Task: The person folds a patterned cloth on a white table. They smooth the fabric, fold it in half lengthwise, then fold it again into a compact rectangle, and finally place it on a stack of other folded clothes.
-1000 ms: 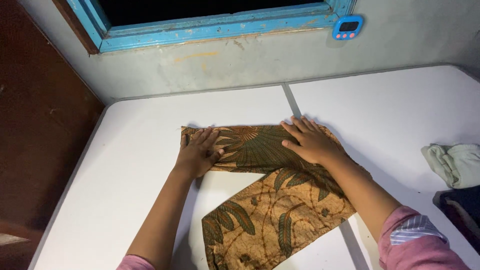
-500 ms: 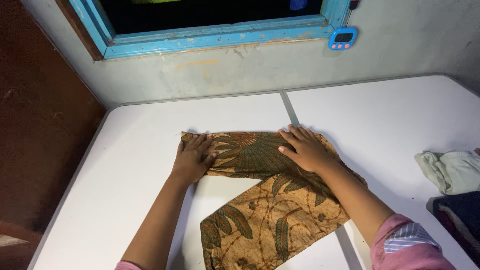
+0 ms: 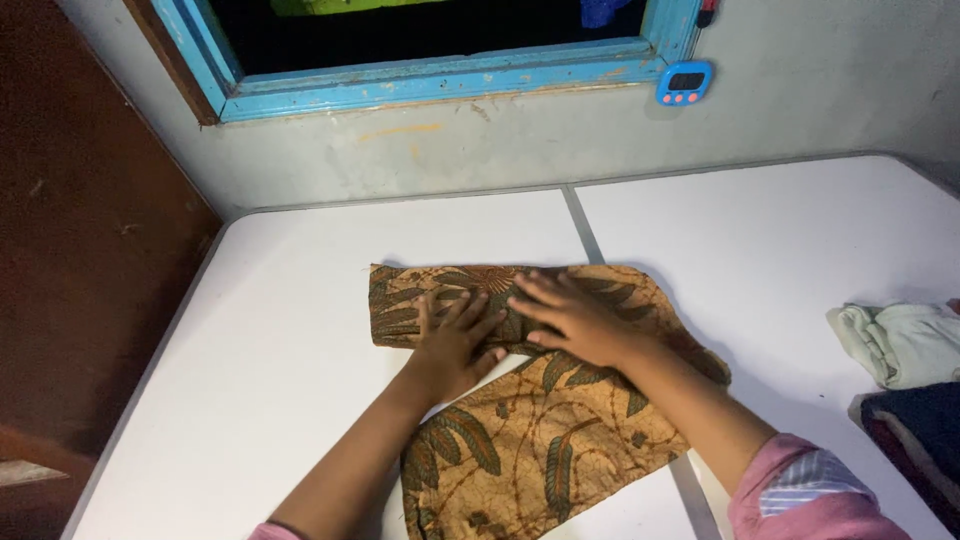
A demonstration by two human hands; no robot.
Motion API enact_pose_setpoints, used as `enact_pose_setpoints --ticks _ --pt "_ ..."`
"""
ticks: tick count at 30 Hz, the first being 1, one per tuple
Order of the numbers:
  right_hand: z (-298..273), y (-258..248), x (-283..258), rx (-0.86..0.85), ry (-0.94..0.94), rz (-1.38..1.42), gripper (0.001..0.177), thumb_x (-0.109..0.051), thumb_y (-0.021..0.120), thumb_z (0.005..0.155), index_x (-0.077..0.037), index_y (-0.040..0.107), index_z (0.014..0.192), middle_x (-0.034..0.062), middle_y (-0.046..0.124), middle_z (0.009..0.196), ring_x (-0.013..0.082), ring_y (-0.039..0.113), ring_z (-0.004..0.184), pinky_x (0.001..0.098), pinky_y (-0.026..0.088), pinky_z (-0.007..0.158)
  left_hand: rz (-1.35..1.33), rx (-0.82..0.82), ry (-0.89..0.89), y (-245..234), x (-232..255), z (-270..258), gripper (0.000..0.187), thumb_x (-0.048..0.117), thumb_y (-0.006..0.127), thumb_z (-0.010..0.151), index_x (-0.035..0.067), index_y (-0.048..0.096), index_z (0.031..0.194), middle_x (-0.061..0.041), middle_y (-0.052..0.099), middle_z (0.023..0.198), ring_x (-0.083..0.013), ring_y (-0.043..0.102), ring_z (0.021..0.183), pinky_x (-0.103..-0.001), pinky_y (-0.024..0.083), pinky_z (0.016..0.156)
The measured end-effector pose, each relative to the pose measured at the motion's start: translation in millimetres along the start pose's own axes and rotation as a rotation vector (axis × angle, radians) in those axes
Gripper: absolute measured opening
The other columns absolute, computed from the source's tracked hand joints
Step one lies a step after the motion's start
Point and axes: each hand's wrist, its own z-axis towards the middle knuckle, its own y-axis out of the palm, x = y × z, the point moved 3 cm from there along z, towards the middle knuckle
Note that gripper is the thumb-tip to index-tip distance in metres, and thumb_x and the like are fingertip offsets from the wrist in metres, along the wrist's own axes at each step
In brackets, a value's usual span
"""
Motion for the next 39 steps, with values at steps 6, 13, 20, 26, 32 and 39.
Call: enact_pose_setpoints --ticks 6,13,20,26,32,39 --pt "-5 9 3 -0.143 0.054 0.07 0.055 -0.037 0.039 0.109 -0.021 0.028 0.16 0.0082 0.016 0.169 0.0344 0.011 0.154 0.057 0.004 0.124 0.04 -0.114 -0.056 -3 3 0 0.066 0.059 0.036 0.099 0.035 0.029 0.16 -0.001 0.02 0.171 -0.0283 0.014 0.158 -0.066 0.008 0.124" --pt "-8 7 42 -0.105 0.173 -0.016 0.061 -0.051 0.031 0.108 -0.027 0.021 0.163 0.0084 0.014 0.17 0.034 0.01 0.155 0.0578 0.001 0.123 0.025 -0.042 -0.018 -5 -3 -3 0.065 0.058 0.038 0.1 0.033 0.031 0.16 -0.003 0.024 0.17 -0.0317 0.019 0.157 -0.065 0.012 0.124" --pt "-23 -3 77 -0.06 0.448 -0.024 0.063 -0.058 0.027 0.106 -0.03 0.026 0.162 0.0056 0.013 0.17 0.0329 0.011 0.155 0.0508 0.009 0.126 0.026 0.193 -0.069 5 -67 7 0.054 0.054 0.041 0.103 0.033 0.047 0.153 -0.004 0.044 0.16 -0.0295 0.04 0.148 -0.055 0.024 0.123" --pt "-21 1 79 -0.039 0.426 -0.063 0.061 -0.055 0.027 0.108 -0.027 0.027 0.161 0.01 0.017 0.169 0.0359 0.014 0.154 0.0521 0.01 0.126 0.038 0.044 -0.393 6 -111 3 0.061 0.057 0.032 0.104 0.034 0.028 0.161 0.005 0.02 0.171 -0.0217 0.014 0.159 -0.071 0.006 0.122" --pt "-20 5 83 -0.025 0.413 -0.082 0.061 -0.055 0.028 0.108 -0.024 0.031 0.16 0.0121 0.019 0.168 0.0369 0.016 0.154 0.0533 0.011 0.126 0.093 0.03 -0.515 22 -134 7 0.061 0.047 0.029 0.105 0.034 0.022 0.164 0.013 0.017 0.172 -0.0193 0.009 0.159 -0.077 -0.012 0.114" --pt "-21 0 74 -0.03 0.405 -0.109 0.058 -0.05 0.03 0.109 -0.022 0.033 0.159 0.0136 0.023 0.167 0.0368 0.021 0.153 0.0545 0.015 0.125 0.03 0.1 -0.521 9 -121 4 0.05 0.042 0.031 0.106 0.028 0.051 0.149 0.006 0.043 0.162 -0.0226 0.027 0.156 -0.079 -0.009 0.115"
